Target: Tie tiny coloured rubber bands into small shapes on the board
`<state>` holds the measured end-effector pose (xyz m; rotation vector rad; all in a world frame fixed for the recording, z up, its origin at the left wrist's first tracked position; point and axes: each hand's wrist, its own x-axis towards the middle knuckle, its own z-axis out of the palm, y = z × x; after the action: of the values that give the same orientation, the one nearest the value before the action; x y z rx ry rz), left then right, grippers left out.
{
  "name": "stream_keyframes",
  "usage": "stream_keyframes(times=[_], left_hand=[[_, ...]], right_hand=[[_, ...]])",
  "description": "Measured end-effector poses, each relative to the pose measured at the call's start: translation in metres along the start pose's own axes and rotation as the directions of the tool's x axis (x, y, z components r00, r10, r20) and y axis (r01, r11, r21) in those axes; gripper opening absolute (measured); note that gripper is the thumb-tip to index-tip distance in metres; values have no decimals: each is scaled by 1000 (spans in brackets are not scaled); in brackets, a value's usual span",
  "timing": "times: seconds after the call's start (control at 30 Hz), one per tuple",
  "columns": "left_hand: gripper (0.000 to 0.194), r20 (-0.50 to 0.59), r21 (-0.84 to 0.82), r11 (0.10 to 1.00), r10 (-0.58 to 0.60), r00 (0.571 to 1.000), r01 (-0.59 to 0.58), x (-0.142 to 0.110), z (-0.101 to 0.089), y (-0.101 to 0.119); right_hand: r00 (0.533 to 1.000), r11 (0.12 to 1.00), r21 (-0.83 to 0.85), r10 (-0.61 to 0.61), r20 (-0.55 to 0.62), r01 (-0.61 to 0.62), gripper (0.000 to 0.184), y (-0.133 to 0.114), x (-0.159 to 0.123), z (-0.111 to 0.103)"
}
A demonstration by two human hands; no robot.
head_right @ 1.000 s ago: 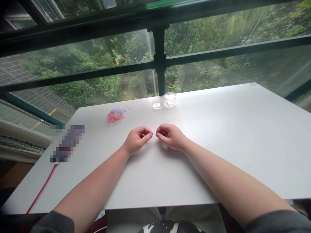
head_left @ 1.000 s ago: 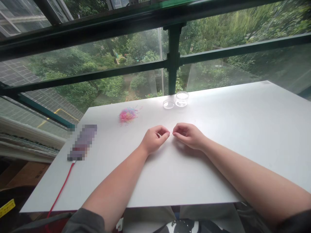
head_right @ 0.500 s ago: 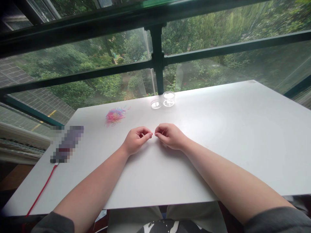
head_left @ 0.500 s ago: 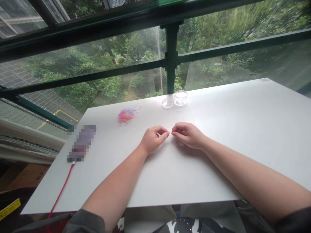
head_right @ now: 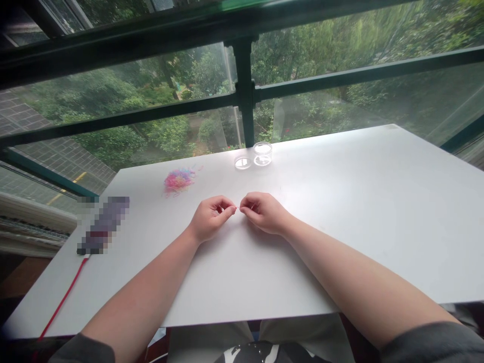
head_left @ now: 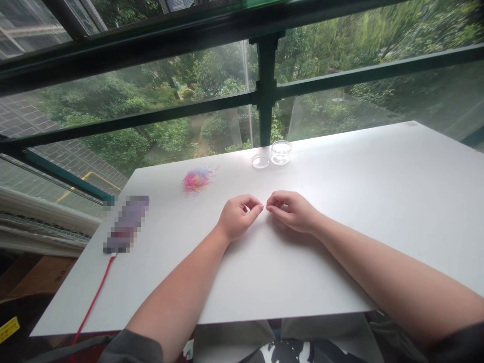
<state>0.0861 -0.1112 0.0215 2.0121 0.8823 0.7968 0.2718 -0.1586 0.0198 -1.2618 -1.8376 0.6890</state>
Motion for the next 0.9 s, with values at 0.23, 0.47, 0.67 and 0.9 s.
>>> stream_keyframes(times=[0.23,0.47,0.67,0.9], left_hand=[[17,-15,35,999,17,1000,-16,-1,-1,3],[15,-73,28,999,43,996,-41,0,2,0],[15,-90,33,999,42,995,-39,0,4,-3],[15,-88,47,998,33,996,-29,0,3,-3]], right_hand=[[999,999,41,19,-32,-18,7,1,0,2],[998,1000,28,5,-59,-3,5,0,0,1],[992,999,-8,30,-124,-32,5,1,2,1],[988,999,-28,36,-147,-41,6,2,2,2]])
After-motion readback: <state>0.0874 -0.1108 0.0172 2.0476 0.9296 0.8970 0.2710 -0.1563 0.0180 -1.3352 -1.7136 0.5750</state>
